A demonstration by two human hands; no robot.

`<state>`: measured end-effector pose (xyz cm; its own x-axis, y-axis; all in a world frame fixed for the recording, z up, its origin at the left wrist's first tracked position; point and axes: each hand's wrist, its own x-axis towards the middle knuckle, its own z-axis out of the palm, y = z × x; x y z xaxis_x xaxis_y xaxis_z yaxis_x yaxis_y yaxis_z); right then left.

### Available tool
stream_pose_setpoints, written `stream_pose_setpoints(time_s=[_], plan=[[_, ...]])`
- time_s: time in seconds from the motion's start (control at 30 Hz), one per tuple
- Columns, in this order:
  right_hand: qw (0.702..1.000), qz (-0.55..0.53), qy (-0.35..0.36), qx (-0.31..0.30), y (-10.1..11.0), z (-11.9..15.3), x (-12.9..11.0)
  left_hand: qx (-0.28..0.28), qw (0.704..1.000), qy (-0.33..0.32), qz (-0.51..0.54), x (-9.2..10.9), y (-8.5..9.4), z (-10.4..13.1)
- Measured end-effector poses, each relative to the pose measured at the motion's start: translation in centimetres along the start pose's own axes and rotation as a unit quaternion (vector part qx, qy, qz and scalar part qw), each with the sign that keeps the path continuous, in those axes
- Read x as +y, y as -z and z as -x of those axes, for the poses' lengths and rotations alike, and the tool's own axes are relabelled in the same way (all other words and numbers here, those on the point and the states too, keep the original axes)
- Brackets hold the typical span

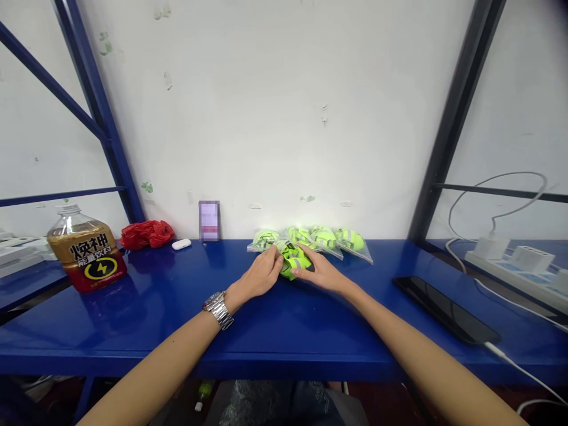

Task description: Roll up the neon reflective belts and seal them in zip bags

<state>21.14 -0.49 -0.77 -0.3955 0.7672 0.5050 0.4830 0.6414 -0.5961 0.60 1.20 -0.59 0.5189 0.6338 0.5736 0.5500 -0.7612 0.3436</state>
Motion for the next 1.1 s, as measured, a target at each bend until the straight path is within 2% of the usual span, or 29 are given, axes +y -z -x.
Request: stream_pose_setpoints(time_s=[0.23,0.4,0.5,0.6,0.67,0.83,1.03,1.1], plan=[[0.996,0.014,-0.072,0.052,-1.8,-0.6,0.9,-0.028,0.997,-0.041,-0.053,0.3,0.0,0.0],[0.973,0.128,-0.141,0.128,-2.8,-1.4,0.5,0.011,0.988,0.023,-0.154,1.6,-0.7,0.1],[0.966,0.144,-0.152,0.152,-3.2,-1.6,-0.1,-0.017,0.967,0.057,-0.246,2.6,-0.7,0.2],[0.963,0.150,-0.155,0.163,-3.4,-1.5,-0.8,-0.051,0.933,0.100,-0.342,3.7,-0.7,0.2],[0.961,0.157,-0.159,0.164,-3.5,-1.4,-1.1,-0.064,0.919,0.106,-0.375,4.3,-0.7,0.2],[0.954,0.158,-0.183,0.180,-3.5,-1.5,-0.8,-0.041,0.924,0.051,-0.378,4.8,-1.2,0.6],[0.940,0.167,-0.218,0.205,-2.4,-1.8,0.6,-0.021,0.932,-0.135,-0.336,4.2,-2.1,1.4],[0.939,0.163,-0.219,0.212,-2.0,-1.8,0.9,0.005,0.935,-0.156,-0.319,4.0,-2.2,1.3]])
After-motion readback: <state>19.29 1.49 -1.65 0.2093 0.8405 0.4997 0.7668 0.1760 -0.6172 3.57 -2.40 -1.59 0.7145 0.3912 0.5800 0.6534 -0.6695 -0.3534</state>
